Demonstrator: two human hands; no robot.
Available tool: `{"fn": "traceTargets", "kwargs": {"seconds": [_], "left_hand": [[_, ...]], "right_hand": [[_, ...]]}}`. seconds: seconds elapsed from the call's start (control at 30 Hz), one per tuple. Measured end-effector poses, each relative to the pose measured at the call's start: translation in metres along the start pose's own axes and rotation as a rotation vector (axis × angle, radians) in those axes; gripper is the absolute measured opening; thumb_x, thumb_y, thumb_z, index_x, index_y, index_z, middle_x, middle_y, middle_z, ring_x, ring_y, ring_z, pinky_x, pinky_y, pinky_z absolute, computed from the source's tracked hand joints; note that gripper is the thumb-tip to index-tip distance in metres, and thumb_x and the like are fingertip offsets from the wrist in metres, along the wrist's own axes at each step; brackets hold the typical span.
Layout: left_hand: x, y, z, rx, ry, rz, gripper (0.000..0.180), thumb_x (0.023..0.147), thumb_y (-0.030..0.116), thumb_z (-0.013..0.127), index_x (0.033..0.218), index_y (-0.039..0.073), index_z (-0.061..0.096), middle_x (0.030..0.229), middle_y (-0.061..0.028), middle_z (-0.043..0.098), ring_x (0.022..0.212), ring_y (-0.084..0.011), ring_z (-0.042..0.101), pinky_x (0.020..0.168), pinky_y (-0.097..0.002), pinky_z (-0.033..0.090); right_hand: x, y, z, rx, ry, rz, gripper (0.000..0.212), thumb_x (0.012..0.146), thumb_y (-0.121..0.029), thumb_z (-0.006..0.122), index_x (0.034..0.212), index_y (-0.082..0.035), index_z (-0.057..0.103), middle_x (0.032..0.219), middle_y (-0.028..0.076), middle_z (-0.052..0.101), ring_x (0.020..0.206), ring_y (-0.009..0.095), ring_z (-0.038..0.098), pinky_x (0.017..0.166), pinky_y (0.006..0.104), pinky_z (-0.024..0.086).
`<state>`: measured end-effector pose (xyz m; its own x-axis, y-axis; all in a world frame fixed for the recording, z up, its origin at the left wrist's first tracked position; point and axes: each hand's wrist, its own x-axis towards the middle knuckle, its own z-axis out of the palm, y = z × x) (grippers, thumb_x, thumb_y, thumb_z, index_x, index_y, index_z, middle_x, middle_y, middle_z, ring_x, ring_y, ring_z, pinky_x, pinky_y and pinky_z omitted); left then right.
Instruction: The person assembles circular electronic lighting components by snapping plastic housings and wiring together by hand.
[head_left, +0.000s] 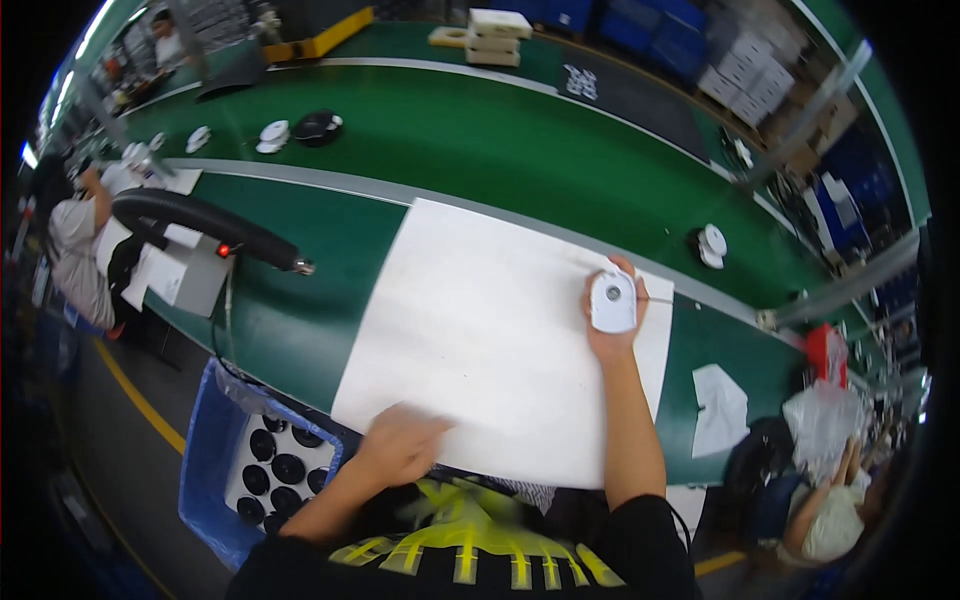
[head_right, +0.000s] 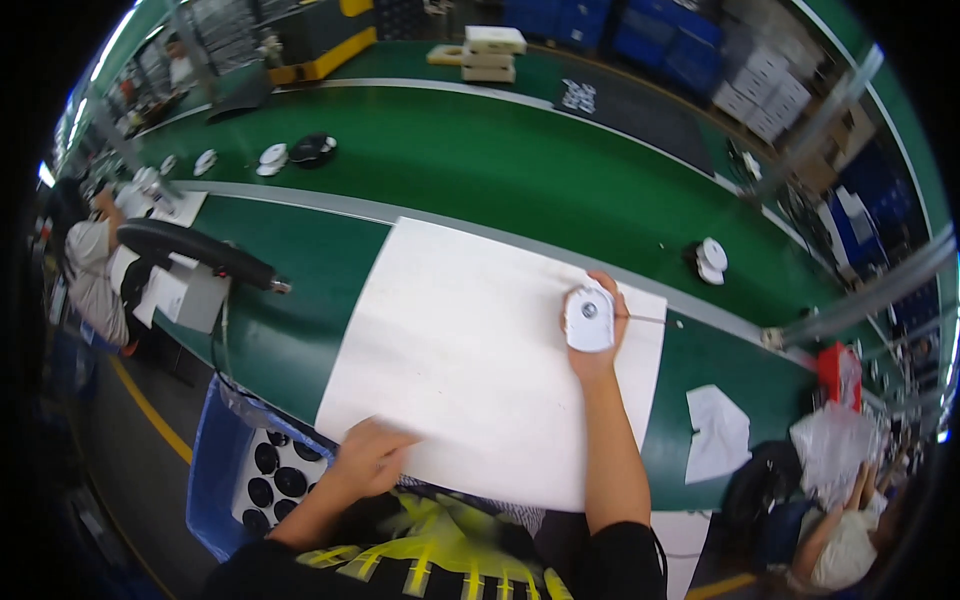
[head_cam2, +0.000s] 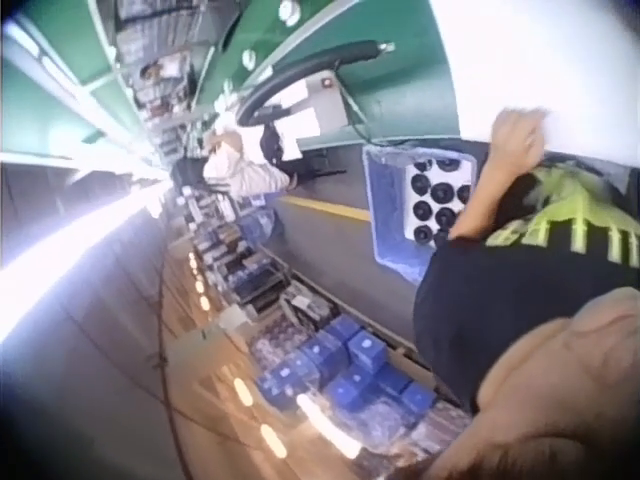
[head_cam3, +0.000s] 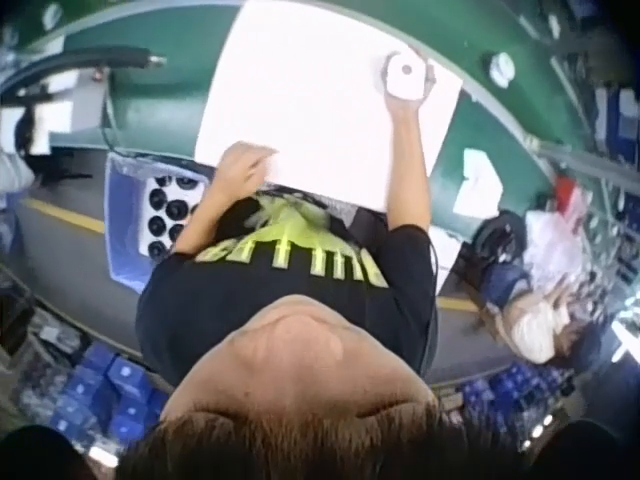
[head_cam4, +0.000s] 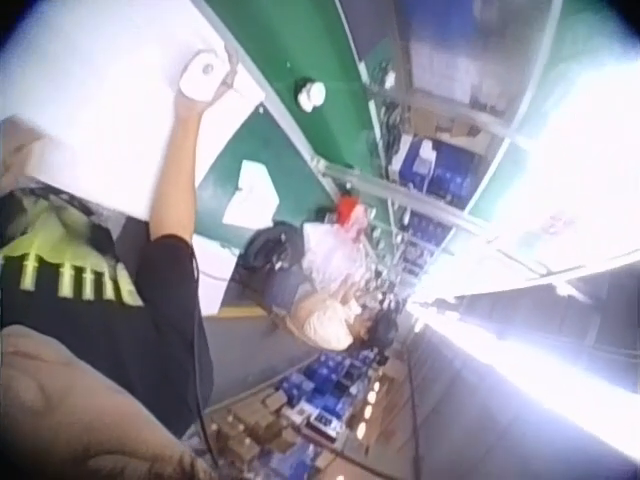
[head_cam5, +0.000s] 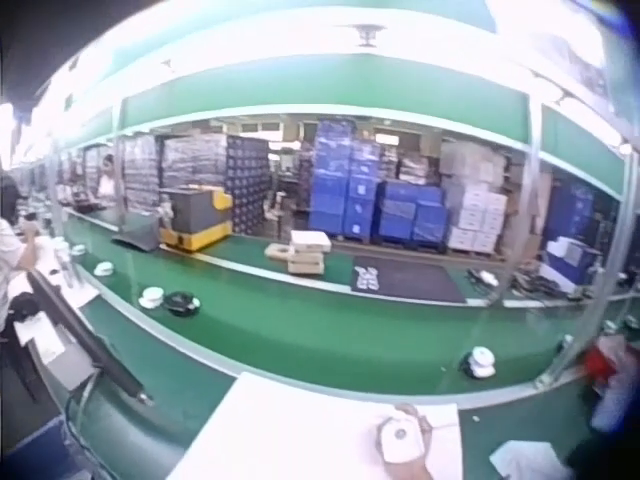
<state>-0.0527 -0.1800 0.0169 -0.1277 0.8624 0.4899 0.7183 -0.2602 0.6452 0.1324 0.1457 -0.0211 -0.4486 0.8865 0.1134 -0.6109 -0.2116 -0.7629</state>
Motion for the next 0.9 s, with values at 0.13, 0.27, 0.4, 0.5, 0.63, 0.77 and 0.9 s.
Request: {"fn": "traceTargets", "kwargs": {"seconds": [0.13, 0.27, 0.4, 0.5, 0.63, 0.77, 0.9], "left_hand": [[-0.134, -0.017, -0.046, 0.307, 0.200, -0.348, 0.015, 0.073, -0.001, 0.063, 0.086, 0.003, 0.070, 0.058, -0.0082, 0.056, 0.050, -0.0238, 0.052, 0.054, -0.0377, 0.044], [-0.248, -0.098, -0.051, 0.279, 0.361, -1.127, 0.024, 0.084, 0.009, 0.061, 0.105, -0.002, 0.063, 0.064, -0.0114, 0.057, 0.059, -0.0215, 0.057, 0.057, -0.0375, 0.045], [-0.357, -0.185, -0.013, 0.060, 0.245, -1.616, 0.055, 0.082, 0.036, 0.065, 0.125, 0.003, 0.058, 0.108, -0.0296, 0.066, 0.105, -0.0394, 0.064, 0.093, -0.0430, 0.049], [-0.353, -0.196, 0.011, 0.122, -0.096, -1.670, 0.082, 0.077, 0.042, 0.068, 0.139, -0.001, 0.037, 0.112, -0.0313, 0.064, 0.106, -0.0440, 0.063, 0.096, -0.0468, 0.048], [-0.379, -0.223, 0.028, 0.036, -0.035, -1.735, 0.089, 0.071, 0.045, 0.075, 0.131, -0.010, 0.039, 0.109, -0.0313, 0.065, 0.102, -0.0422, 0.065, 0.092, -0.0454, 0.050], [-0.354, -0.242, 0.020, 0.303, 0.262, -1.777, 0.095, 0.066, 0.043, 0.082, 0.134, -0.006, 0.037, 0.126, -0.0328, 0.052, 0.122, -0.0438, 0.051, 0.096, -0.0470, 0.048], [-0.317, -0.242, 0.015, 0.452, 0.273, -1.650, 0.103, 0.057, 0.027, 0.090, 0.145, 0.020, 0.035, 0.149, -0.0299, 0.022, 0.135, -0.0488, 0.031, 0.101, -0.0577, 0.043]], "right_hand": [[0.008, 0.006, -0.001, -0.015, -0.082, -0.001, 0.049, 0.099, -0.047, 0.035, 0.127, -0.010, 0.051, 0.085, 0.012, 0.061, 0.065, 0.019, 0.052, 0.047, 0.0289, 0.042], [-0.002, -0.011, -0.004, 0.046, 0.005, 0.055, 0.053, 0.097, -0.044, 0.043, 0.134, -0.006, 0.049, 0.094, 0.013, 0.066, 0.065, 0.018, 0.061, 0.052, 0.0296, 0.052], [-0.005, -0.012, 0.012, 0.085, -0.027, 0.040, 0.054, 0.095, -0.042, 0.048, 0.133, -0.003, 0.048, 0.086, 0.017, 0.059, 0.062, 0.018, 0.050, 0.047, 0.0276, 0.041], [-0.002, -0.010, 0.002, -0.013, -0.131, 0.032, 0.053, 0.095, -0.042, 0.047, 0.132, -0.004, 0.049, 0.084, 0.015, 0.055, 0.059, 0.018, 0.046, 0.048, 0.0270, 0.039], [-0.001, -0.006, 0.014, -0.036, -0.113, 0.044, 0.052, 0.095, -0.043, 0.047, 0.131, -0.006, 0.050, 0.084, 0.014, 0.055, 0.058, 0.017, 0.046, 0.047, 0.0263, 0.037], [-0.009, -0.010, 0.016, -0.055, -0.024, 0.022, 0.050, 0.096, -0.044, 0.047, 0.130, -0.007, 0.050, 0.085, 0.014, 0.058, 0.060, 0.019, 0.053, 0.046, 0.0277, 0.044], [-0.008, -0.006, 0.015, -0.042, 0.089, -0.086, 0.042, 0.100, -0.037, 0.042, 0.128, -0.007, 0.049, 0.079, 0.014, 0.060, 0.054, 0.019, 0.053, 0.039, 0.0272, 0.043]]}}
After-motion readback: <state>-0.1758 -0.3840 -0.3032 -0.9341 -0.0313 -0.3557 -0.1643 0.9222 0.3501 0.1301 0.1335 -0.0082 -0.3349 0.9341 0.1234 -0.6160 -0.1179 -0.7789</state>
